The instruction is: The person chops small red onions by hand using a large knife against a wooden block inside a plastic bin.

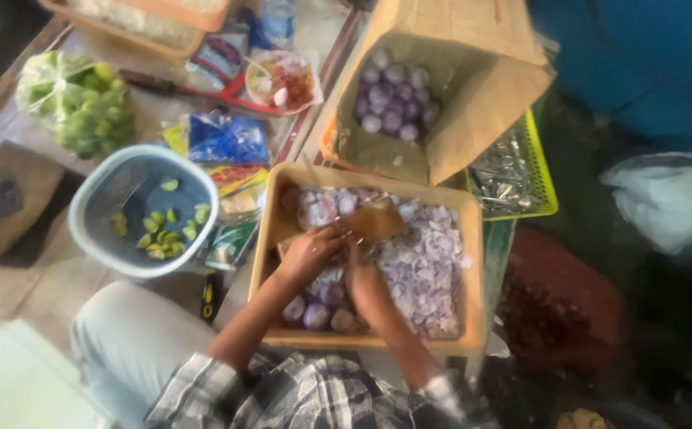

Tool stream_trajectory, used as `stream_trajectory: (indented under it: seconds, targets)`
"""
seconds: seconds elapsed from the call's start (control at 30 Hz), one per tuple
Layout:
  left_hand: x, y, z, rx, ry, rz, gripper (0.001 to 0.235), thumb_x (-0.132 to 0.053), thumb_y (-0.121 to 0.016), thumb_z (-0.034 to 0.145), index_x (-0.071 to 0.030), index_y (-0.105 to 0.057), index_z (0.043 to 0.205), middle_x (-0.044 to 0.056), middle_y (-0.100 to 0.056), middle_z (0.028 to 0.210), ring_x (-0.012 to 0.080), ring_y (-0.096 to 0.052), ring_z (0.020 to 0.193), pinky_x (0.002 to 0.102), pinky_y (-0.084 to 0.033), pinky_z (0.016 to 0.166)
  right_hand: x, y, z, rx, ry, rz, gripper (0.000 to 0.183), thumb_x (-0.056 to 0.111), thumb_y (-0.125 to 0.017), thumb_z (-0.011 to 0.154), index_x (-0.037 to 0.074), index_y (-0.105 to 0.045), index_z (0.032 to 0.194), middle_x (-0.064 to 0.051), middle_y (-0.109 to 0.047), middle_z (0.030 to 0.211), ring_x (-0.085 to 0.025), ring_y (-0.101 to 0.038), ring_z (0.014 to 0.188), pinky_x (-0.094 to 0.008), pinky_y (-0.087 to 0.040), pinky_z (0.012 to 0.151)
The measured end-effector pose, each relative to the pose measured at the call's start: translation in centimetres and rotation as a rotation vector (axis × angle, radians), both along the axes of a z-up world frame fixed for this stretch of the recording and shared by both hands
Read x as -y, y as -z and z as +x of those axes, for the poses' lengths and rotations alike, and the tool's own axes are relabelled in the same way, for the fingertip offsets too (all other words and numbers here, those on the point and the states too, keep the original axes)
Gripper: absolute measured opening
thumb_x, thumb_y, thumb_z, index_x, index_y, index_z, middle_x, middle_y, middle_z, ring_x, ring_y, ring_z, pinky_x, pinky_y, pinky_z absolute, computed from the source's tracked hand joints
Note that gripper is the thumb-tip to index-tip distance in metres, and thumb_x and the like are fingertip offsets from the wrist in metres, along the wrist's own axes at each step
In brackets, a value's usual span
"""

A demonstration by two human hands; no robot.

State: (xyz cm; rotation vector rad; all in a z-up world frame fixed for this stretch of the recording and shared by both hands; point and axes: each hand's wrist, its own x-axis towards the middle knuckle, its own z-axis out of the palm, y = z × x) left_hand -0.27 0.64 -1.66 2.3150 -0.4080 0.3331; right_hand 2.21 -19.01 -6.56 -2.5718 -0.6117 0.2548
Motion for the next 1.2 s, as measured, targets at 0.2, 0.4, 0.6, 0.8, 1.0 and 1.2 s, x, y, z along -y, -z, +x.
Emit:
stream_trajectory:
  seconds: [0.2,0.4,0.6,0.8,1.0,1.2]
  targets:
    - [-0.2,-0.9,-0.4,-0.039,-0.025,0.038,0.018,-0.011,-0.071,0.082,-0.018,-0.076,0.098,0.002,-0.071,0.112,0.0303,-0.065,0.094,0.041,-0.057,0.079,-0.5,-0.9,-0.1,-0.086,0.019,0.063,0.052,0.021,-0.044,0.107,0.010,-0.031,0.156,-0.030,-0.069,0.088,-0.048,-0.070,0.076,-0.057,-0.054,0.064]
    - [-0.2,-1.0,-0.7,0.004,-0.044,0.001,0.026,-0.014,-0.074,0.077,-0.016,-0.076,0.103,0.003,-0.070,0.111,0.0316,-0.064,0.092,0.042,-0.056,0.077,-0.8,-0.8,-0.1,-0.155,0.023,-0.105,0.067,0.017,-0.043,0.102,0.014,-0.020,0.164,-0.030,-0.070,0.086,-0.049,-0.069,0.075,-0.060,-0.054,0.065]
    - [-0.1,-0.2,-0.5,0.019,-0.062,-0.016,0.021,-0.017,-0.076,0.078,-0.017,-0.075,0.099,0.002,-0.070,0.105,0.0299,-0.065,0.094,0.042,-0.056,0.075,-0.4,0.0,0.3,-0.137,0.005,-0.121,0.065,0.021,-0.047,0.104,0.015,-0.021,0.163,-0.031,-0.069,0.079,-0.048,-0.068,0.070,-0.059,-0.054,0.062]
    - [-0.4,-0.4,-0.9,0.036,-0.060,-0.040,0.023,-0.018,-0.077,0.076,-0.017,-0.076,0.099,0.003,-0.070,0.098,0.0298,-0.064,0.091,0.042,-0.056,0.076,-0.2,1.1,0.2,-0.076,-0.020,-0.036,0.071,0.017,-0.046,0.101,0.008,-0.016,0.164,-0.031,-0.067,0.080,-0.048,-0.068,0.068,-0.058,-0.053,0.059]
    - [-0.9,-0.5,-1.0,0.079,-0.079,-0.039,0.024,-0.015,-0.076,0.076,-0.016,-0.076,0.100,0.003,-0.071,0.103,0.0300,-0.065,0.092,0.041,-0.056,0.076,0.0,2.8,0.5,-0.029,-0.059,-0.051,0.067,0.019,-0.045,0.103,0.006,-0.018,0.163,-0.031,-0.068,0.084,-0.047,-0.069,0.071,-0.056,-0.053,0.061]
    - [-1.1,-0.6,-0.8,0.052,-0.066,-0.038,0.022,-0.018,-0.078,0.075,-0.015,-0.077,0.097,0.003,-0.071,0.097,0.0297,-0.066,0.093,0.042,-0.055,0.079,-0.5,1.5,0.6,-0.138,-0.036,-0.131,0.070,0.023,-0.043,0.103,0.008,-0.014,0.165,-0.032,-0.070,0.086,-0.046,-0.070,0.075,-0.055,-0.054,0.067]
